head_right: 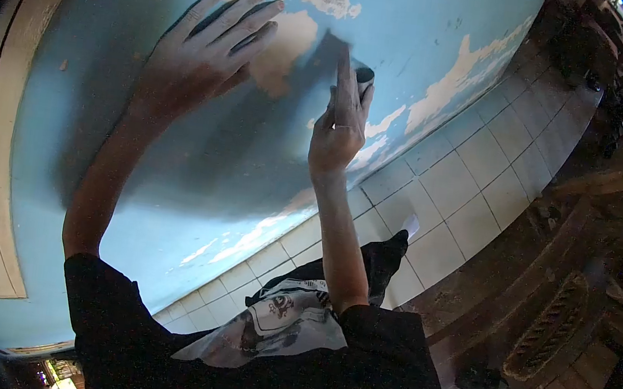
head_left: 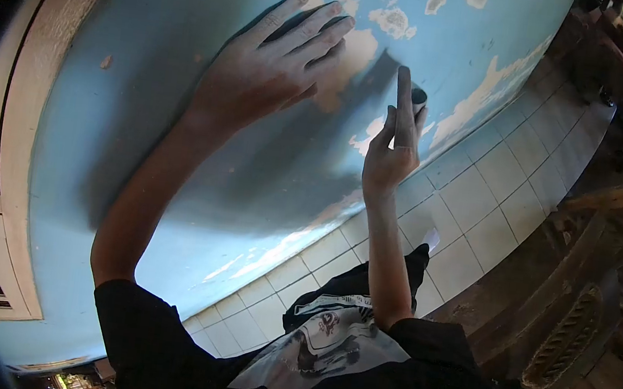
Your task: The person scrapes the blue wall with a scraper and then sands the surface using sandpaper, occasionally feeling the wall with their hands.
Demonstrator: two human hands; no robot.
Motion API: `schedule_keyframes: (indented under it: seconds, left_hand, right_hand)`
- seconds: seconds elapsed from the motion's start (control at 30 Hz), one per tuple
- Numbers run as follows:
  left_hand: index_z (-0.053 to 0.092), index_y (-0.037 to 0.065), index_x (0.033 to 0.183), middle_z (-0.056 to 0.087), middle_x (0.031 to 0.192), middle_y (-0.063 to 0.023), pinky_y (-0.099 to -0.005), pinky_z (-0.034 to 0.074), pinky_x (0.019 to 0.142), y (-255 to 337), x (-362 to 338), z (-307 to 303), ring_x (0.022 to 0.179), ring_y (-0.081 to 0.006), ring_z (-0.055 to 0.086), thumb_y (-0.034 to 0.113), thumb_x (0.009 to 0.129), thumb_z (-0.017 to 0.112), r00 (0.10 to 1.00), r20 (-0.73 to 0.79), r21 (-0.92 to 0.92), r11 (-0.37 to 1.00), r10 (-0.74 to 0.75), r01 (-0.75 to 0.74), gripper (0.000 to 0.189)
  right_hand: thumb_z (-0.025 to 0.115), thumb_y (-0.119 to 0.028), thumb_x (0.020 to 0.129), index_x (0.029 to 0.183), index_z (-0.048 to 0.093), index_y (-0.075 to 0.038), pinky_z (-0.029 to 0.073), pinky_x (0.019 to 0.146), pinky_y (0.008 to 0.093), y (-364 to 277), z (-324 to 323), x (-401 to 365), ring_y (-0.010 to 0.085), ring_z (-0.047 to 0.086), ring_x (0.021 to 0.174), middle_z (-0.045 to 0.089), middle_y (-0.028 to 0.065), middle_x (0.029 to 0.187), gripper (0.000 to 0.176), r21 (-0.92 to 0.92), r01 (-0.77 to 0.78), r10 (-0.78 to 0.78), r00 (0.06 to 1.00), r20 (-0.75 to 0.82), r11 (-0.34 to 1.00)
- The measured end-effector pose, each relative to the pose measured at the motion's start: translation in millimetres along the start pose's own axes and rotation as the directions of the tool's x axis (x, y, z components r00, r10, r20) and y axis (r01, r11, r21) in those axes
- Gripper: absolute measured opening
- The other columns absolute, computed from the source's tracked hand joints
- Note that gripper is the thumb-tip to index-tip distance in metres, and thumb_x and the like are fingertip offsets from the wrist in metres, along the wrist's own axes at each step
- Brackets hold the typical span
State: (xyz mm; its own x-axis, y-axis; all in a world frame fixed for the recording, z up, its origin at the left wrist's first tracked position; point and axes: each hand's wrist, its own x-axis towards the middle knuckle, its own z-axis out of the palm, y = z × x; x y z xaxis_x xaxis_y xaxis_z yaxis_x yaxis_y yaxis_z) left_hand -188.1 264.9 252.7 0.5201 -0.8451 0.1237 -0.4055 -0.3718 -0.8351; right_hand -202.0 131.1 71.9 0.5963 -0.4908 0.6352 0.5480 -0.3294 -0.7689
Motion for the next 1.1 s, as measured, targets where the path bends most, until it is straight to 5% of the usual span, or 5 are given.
schedule_keyframes:
  seconds: [0.23, 0.37, 0.6, 0.8, 1.1]
  left_hand:
    - [0.053, 0.014, 0.126, 0.044, 0.142, -0.0006, -0.0378, 0.027, 0.114, -0.5, -0.6, -2.9, 0.134, -0.0173, 0.036, 0.034, 0.077, 0.071, 0.998, 0.056, -0.066, 0.998, -0.004, 0.008, 0.056]
    - [0.057, 0.016, 0.118, 0.052, 0.131, 0.0015, -0.0339, 0.03, 0.111, 0.3, -2.5, 3.1, 0.126, -0.0148, 0.043, 0.029, 0.08, 0.061, 0.994, -0.08, 0.025, 0.997, 0.077, -0.075, 0.04]
    - [0.051, 0.02, 0.129, 0.048, 0.137, 0.0017, -0.0354, 0.027, 0.114, -0.9, -8.0, 3.1, 0.131, -0.0163, 0.038, 0.022, 0.078, 0.069, 0.944, 0.06, -0.137, 0.939, 0.325, -0.315, 0.054]
    - [0.059, 0.016, 0.119, 0.052, 0.133, 0.0032, -0.0342, 0.025, 0.115, 0.6, -6.9, 0.9, 0.128, -0.016, 0.041, 0.019, 0.078, 0.069, 0.9, 0.248, -0.166, 0.931, 0.359, -0.326, 0.042]
    - [0.066, 0.016, 0.109, 0.055, 0.129, 0.0041, -0.0344, 0.024, 0.116, 0.0, -10.5, 1.6, 0.128, -0.0145, 0.041, 0.016, 0.074, 0.071, 0.903, 0.194, -0.08, 0.924, 0.382, -0.374, 0.035]
  right_hand:
    - [0.056, -0.009, 0.093, 0.128, 0.056, -0.013, 0.038, 0.084, 0.0281, -10.5, -1.7, -28.3, 0.0133, 0.065, 0.097, 0.062, -0.0039, 0.122, 0.036, -0.188, -0.058, 0.097, 0.974, 0.205, 0.98]
    - [0.056, -0.005, 0.09, 0.127, 0.056, -0.007, 0.046, 0.088, 0.0406, -22.6, 5.5, -13.3, 0.0192, 0.065, 0.102, 0.063, 0.0039, 0.122, 0.037, 0.248, 0.052, -0.072, 0.995, 0.073, 0.967]
    - [0.052, -0.005, 0.091, 0.13, 0.052, -0.006, 0.022, 0.113, 0.0475, -6.2, 40.5, -58.5, 0.0301, 0.037, 0.134, 0.05, 0.0113, 0.136, 0.039, 0.309, 0.005, -0.071, 0.977, 0.201, 0.951]
    - [0.064, -0.019, 0.086, 0.134, 0.045, -0.002, 0.019, 0.112, 0.0535, 25.1, 47.1, -58.6, 0.0405, 0.028, 0.136, 0.04, 0.0191, 0.142, 0.055, -0.026, 0.319, -0.292, 0.896, 0.334, 0.948]
    - [0.067, -0.037, 0.084, 0.141, 0.027, 0.006, 0.012, 0.113, 0.0539, 31.5, 53.8, -50.9, 0.0422, 0.023, 0.138, 0.03, 0.0302, 0.144, 0.082, 0.144, 0.229, -0.255, 0.946, 0.199, 0.963]
